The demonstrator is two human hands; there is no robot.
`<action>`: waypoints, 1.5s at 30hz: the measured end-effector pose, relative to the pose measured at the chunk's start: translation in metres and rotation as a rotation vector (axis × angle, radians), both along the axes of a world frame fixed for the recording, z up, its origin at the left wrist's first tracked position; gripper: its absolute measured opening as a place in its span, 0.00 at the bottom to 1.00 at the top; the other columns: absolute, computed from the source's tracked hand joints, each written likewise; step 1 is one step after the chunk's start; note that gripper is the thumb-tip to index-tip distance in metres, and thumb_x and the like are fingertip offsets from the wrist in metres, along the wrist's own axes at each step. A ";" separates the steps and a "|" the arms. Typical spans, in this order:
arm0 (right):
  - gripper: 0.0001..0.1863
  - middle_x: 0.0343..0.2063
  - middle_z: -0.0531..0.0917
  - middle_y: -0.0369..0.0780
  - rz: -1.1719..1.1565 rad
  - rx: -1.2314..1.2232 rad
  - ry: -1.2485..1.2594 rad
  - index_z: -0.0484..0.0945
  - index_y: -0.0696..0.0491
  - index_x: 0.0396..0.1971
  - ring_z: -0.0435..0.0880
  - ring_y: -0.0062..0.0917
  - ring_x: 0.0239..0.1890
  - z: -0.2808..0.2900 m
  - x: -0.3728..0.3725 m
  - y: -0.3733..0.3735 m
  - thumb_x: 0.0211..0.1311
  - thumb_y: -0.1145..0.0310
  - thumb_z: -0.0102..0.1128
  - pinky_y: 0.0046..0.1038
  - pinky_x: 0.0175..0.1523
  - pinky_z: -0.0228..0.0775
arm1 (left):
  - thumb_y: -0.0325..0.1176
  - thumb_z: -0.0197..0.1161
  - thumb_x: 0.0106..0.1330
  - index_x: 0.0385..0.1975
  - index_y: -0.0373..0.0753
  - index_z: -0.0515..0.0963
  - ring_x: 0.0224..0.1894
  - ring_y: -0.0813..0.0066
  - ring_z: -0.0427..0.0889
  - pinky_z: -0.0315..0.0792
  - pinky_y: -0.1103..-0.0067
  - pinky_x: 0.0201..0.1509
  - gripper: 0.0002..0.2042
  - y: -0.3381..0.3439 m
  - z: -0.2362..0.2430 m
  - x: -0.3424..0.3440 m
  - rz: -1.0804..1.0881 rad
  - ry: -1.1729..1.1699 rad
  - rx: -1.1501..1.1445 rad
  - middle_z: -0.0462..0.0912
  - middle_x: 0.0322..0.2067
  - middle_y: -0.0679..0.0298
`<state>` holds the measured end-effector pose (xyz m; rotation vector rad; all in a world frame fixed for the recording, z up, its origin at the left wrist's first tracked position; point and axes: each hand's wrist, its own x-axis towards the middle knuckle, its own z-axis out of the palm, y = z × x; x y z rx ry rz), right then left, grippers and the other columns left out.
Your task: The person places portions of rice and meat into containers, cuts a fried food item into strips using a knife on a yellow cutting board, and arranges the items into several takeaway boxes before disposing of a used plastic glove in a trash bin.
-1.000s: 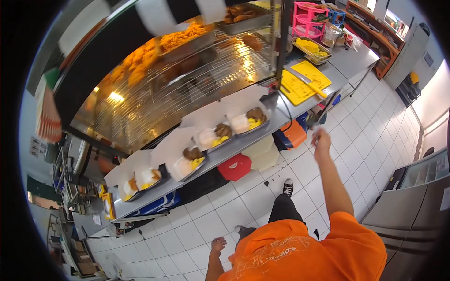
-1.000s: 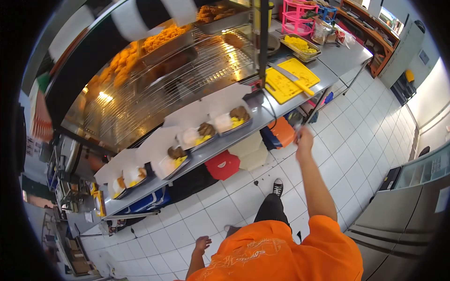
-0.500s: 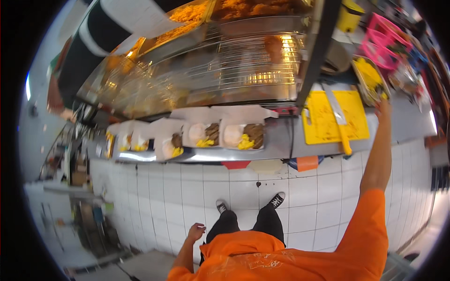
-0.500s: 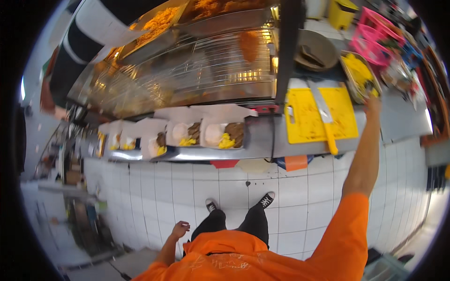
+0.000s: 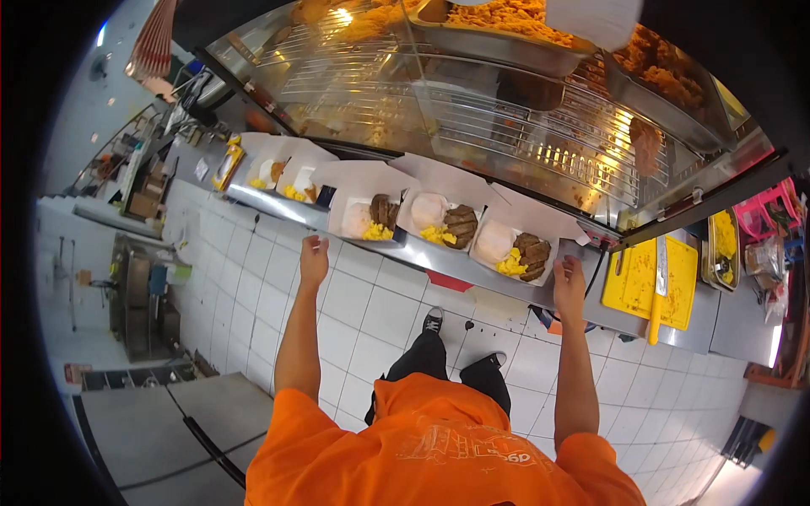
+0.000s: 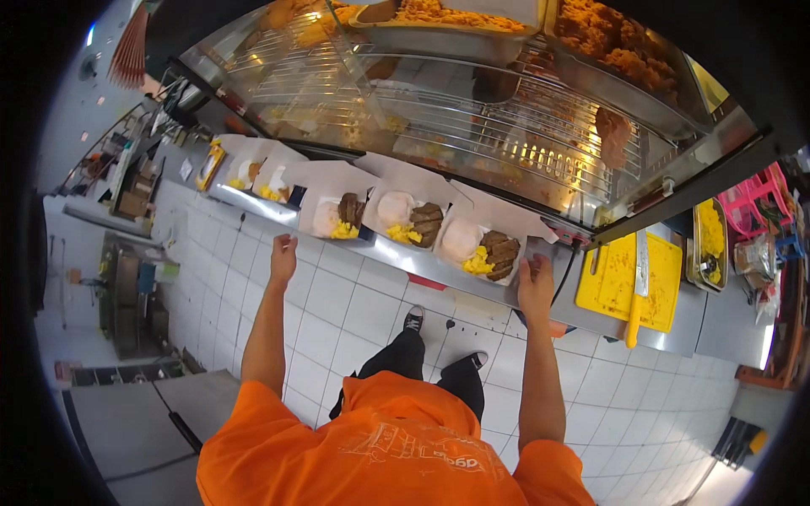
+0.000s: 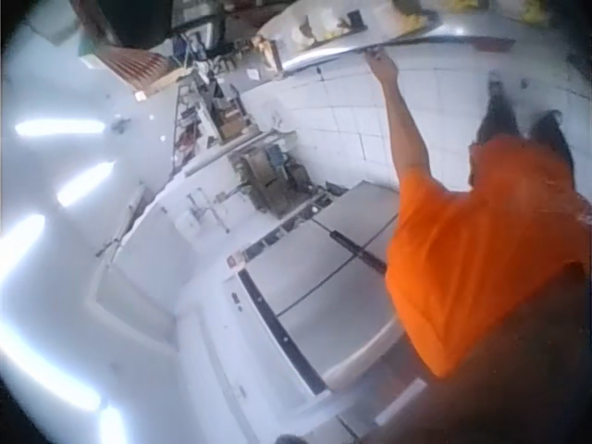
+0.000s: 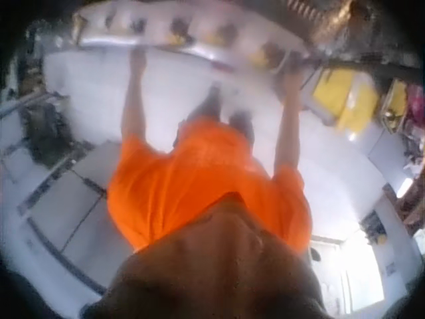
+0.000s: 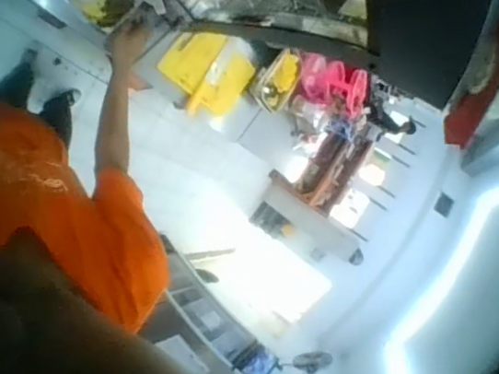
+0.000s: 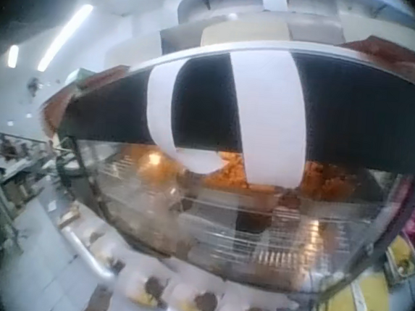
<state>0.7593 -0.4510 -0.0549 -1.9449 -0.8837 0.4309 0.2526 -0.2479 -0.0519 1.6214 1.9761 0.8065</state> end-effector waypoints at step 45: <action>0.19 0.32 0.81 0.56 -0.323 -0.532 -0.324 0.79 0.61 0.33 0.79 0.54 0.37 -0.006 -0.042 0.019 0.68 0.59 0.48 0.51 0.45 0.69 | 0.49 0.55 0.69 0.48 0.32 0.67 0.34 0.65 0.85 0.80 0.73 0.34 0.23 -0.025 0.016 0.184 -0.129 -0.994 -0.942 0.82 0.37 0.54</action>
